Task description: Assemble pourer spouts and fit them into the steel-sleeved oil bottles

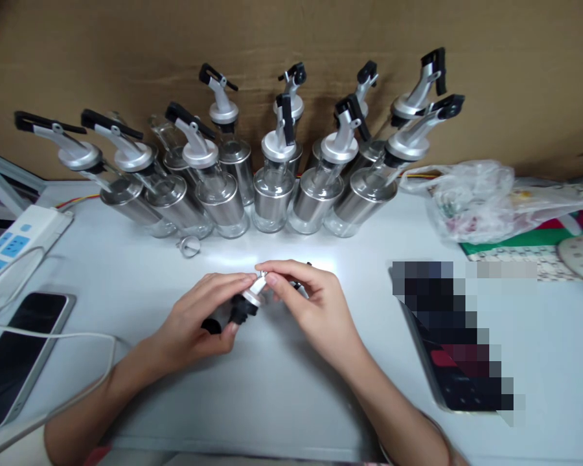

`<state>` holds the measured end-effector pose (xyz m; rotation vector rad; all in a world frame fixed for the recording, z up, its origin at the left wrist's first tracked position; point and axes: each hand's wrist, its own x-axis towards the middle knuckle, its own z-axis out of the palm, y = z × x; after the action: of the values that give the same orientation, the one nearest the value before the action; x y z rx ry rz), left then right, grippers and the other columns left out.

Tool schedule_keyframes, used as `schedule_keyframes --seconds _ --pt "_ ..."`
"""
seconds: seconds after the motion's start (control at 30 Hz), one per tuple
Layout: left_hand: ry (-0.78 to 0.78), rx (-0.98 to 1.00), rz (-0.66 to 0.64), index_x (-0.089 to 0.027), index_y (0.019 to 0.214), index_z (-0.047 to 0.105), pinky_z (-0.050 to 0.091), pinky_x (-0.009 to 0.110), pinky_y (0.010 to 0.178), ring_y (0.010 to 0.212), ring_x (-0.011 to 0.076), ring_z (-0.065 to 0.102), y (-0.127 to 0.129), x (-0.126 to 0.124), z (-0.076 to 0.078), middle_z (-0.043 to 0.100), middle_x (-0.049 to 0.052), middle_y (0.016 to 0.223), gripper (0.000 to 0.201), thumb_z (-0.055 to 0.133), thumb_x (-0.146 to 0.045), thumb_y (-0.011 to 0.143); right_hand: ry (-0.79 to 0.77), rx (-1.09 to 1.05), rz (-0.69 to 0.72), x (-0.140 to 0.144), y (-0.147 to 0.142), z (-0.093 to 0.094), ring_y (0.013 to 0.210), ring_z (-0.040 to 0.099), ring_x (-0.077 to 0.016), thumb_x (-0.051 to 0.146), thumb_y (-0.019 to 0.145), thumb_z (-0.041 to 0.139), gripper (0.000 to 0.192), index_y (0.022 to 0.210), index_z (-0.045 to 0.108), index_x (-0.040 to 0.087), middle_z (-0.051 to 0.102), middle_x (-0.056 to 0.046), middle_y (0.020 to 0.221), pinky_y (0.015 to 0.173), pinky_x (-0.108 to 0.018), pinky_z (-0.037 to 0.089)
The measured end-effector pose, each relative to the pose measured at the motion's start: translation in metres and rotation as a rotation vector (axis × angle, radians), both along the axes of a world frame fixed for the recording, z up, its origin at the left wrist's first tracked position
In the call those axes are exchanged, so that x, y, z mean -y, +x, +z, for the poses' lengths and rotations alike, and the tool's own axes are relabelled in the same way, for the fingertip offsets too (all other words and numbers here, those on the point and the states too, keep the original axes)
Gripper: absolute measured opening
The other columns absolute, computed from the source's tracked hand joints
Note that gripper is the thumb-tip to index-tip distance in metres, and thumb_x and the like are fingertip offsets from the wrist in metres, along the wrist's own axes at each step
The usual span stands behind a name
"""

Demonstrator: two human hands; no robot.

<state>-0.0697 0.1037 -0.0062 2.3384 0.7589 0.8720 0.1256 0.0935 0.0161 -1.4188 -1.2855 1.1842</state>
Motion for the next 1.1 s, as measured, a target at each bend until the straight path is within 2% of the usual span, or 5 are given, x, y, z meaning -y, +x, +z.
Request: schedule_keyframes --seconds 0.2,0.5,0.77,1.1 --pt "-0.005 -0.013 0.014 -0.023 0.131 0.040 0.048 0.031 0.089 0.104 0.0172 0.059 0.0003 -0.0015 -0.0012 0.061 0.006 0.118 0.055 0.050 -0.012 0.078 -0.023 -0.031 0.015 0.0007 -0.0021 -0.0003 0.052 0.061 -0.0129 0.032 0.079 0.065 0.016 0.084 0.072 0.019 0.066 0.000 0.059 0.059 -0.027 0.052" --pt "-0.039 -0.022 -0.039 -0.023 0.126 0.040 0.048 0.032 0.085 0.097 0.0175 0.059 0.0003 -0.0020 -0.0053 0.063 0.006 0.111 0.048 0.049 -0.016 0.079 -0.078 -0.115 0.063 0.0020 -0.0024 0.0012 0.046 0.060 -0.0120 0.038 0.079 0.066 0.021 0.084 0.069 0.018 0.061 0.002 0.050 0.053 -0.024 0.050" --pt "-0.033 -0.005 -0.050 -0.022 0.124 0.042 0.046 0.031 0.086 0.097 0.0164 0.059 -0.0004 -0.0015 -0.0056 0.063 0.005 0.110 0.047 0.051 -0.016 0.079 -0.104 -0.145 0.083 0.0011 -0.0018 0.0016 0.043 0.057 -0.0107 0.042 0.078 0.067 0.026 0.084 0.069 0.017 0.062 0.001 0.054 0.050 -0.025 0.049" --pt "-0.024 -0.011 -0.049 -0.024 0.125 0.041 0.046 0.032 0.086 0.098 0.0169 0.061 -0.0005 -0.0012 -0.0061 0.065 0.005 0.108 0.047 0.050 -0.017 0.080 -0.129 -0.161 0.082 0.0010 -0.0005 0.0024 0.042 0.057 -0.0102 0.039 0.079 0.067 0.022 0.083 0.068 0.018 0.062 0.002 0.054 0.050 -0.025 0.049"
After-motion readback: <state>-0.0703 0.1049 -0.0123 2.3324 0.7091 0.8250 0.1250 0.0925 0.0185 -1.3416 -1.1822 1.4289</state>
